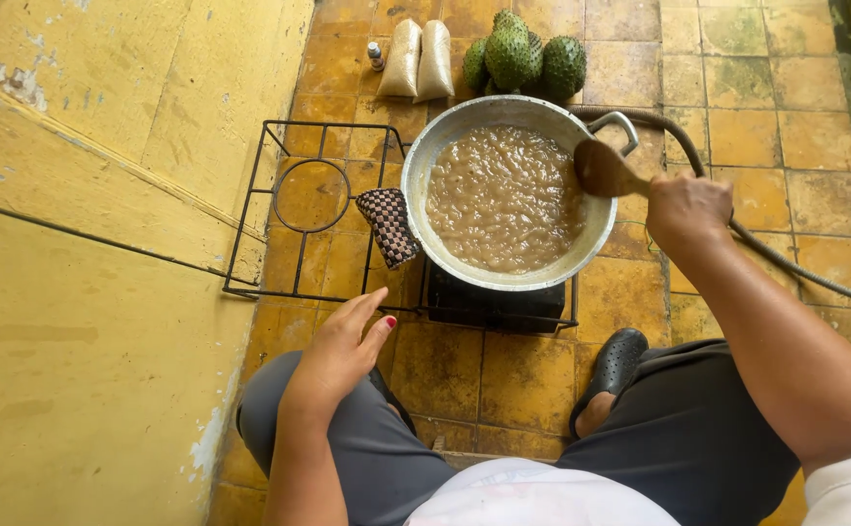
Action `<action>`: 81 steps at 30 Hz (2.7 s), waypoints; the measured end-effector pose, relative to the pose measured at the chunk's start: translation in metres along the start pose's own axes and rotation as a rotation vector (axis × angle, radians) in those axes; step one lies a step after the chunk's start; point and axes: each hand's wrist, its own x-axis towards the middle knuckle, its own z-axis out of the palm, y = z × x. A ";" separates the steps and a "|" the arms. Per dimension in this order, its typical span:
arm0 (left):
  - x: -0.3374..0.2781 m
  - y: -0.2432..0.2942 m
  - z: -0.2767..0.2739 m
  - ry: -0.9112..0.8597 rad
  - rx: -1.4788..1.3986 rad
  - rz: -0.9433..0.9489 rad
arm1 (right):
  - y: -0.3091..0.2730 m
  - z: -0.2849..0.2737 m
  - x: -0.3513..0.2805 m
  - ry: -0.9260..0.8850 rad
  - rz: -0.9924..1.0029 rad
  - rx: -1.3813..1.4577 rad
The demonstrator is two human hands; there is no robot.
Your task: Stir the mixture in the pot on the stove using a wooden spoon.
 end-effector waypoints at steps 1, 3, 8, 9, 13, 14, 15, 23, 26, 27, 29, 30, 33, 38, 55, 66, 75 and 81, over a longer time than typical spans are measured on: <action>0.004 0.000 -0.001 0.007 -0.006 -0.001 | -0.005 0.027 0.012 0.006 -0.002 -0.006; 0.014 0.000 -0.002 -0.130 -0.098 -0.118 | -0.008 0.084 0.035 0.220 -0.127 0.116; 0.005 -0.008 0.015 -0.150 0.247 -0.156 | -0.012 -0.024 -0.039 0.138 -0.127 0.186; 0.004 -0.006 0.016 -0.106 0.202 -0.090 | -0.011 -0.034 -0.040 0.095 -0.094 0.050; 0.000 -0.010 0.020 -0.139 0.212 -0.104 | -0.003 -0.045 -0.044 -0.070 0.031 -0.012; -0.001 -0.013 0.021 -0.126 0.246 -0.085 | -0.003 -0.046 -0.046 -0.111 0.058 0.002; -0.002 -0.015 0.022 -0.113 0.279 -0.065 | -0.003 -0.047 -0.048 -0.152 0.086 0.016; 0.001 -0.009 0.018 -0.124 0.231 -0.083 | -0.010 -0.055 -0.054 -0.112 -0.098 0.121; -0.002 -0.010 0.022 -0.126 0.249 -0.070 | -0.006 -0.073 -0.064 -0.089 -0.045 0.151; -0.001 -0.011 0.021 -0.129 0.262 -0.089 | -0.005 -0.084 -0.066 -0.116 -0.004 0.112; -0.003 -0.010 0.017 -0.134 0.264 -0.092 | -0.003 -0.082 -0.063 -0.186 0.030 0.056; -0.004 -0.010 0.017 -0.138 0.262 -0.098 | -0.002 -0.080 -0.062 -0.256 0.063 -0.005; -0.006 -0.015 0.017 -0.123 0.254 -0.102 | 0.003 -0.074 -0.061 -0.315 0.048 -0.040; -0.002 -0.012 0.020 -0.117 0.253 -0.096 | -0.009 -0.080 -0.068 -0.357 -0.085 0.068; -0.002 -0.014 0.022 -0.112 0.261 -0.073 | 0.002 -0.057 -0.049 -0.546 -0.233 0.303; -0.005 -0.008 0.017 -0.138 0.259 -0.091 | 0.026 -0.065 -0.053 -0.654 -0.128 0.530; 0.000 0.013 0.000 -0.266 0.201 -0.143 | -0.033 -0.016 -0.032 -0.566 -0.375 0.710; -0.006 0.014 -0.008 -0.220 0.190 -0.157 | 0.001 -0.046 -0.035 -0.569 -0.266 0.993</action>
